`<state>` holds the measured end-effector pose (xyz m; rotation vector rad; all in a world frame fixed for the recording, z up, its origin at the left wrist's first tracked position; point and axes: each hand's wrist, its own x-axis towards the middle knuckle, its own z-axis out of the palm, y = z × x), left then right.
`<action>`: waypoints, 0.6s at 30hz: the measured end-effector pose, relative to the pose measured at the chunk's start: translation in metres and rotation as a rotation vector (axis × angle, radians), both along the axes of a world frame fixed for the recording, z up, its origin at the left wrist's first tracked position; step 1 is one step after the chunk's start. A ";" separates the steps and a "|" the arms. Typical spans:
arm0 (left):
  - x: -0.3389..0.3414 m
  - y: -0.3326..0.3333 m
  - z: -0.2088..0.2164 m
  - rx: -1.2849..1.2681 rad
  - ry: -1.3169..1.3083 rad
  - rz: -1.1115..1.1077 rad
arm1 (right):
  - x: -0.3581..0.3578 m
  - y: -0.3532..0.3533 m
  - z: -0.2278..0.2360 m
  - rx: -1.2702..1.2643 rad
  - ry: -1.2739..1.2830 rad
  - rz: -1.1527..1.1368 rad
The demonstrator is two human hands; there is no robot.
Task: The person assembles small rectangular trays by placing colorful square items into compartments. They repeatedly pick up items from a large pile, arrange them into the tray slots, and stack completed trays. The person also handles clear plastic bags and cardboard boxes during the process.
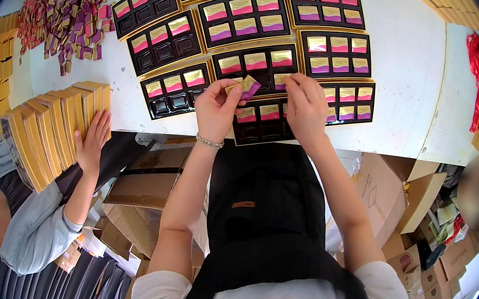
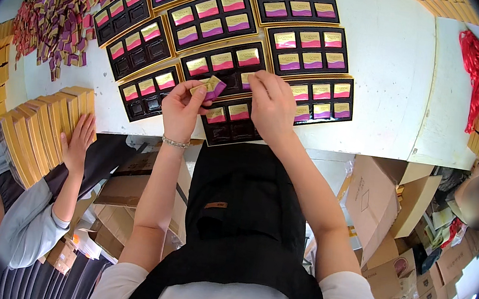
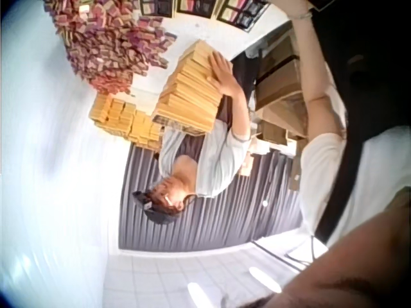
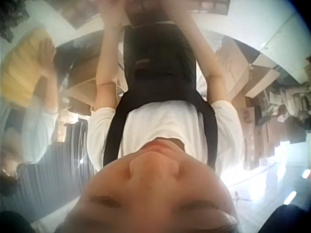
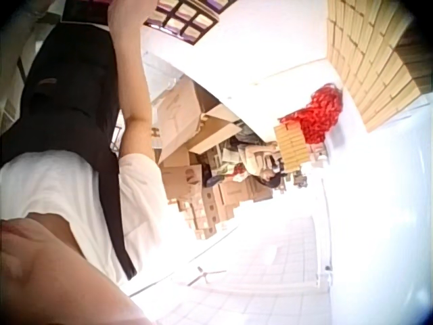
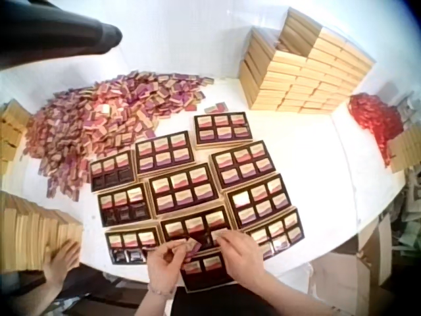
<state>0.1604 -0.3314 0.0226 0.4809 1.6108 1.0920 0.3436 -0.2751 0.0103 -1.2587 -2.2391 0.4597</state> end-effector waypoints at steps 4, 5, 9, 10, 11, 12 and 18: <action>0.006 -0.001 -0.005 -0.005 0.079 -0.068 | 0.009 -0.017 0.014 -0.090 -0.228 0.164; 0.008 0.000 -0.005 -0.016 0.084 -0.082 | 0.011 -0.018 0.015 -0.090 -0.243 0.176; 0.010 0.007 -0.005 0.027 0.163 -0.168 | 0.004 -0.007 0.019 -0.058 -0.122 0.117; 0.009 0.009 -0.005 0.038 0.236 -0.208 | 0.000 -0.004 0.017 -0.032 -0.156 0.159; 0.009 0.010 -0.005 0.050 0.309 -0.248 | -0.005 -0.002 0.016 -0.006 -0.190 0.202; 0.007 0.012 -0.004 0.064 0.382 -0.292 | -0.009 0.000 0.015 0.023 -0.224 0.240; 0.000 -0.016 0.009 0.063 0.280 -0.005 | -0.015 -0.022 0.011 -0.001 -0.411 0.178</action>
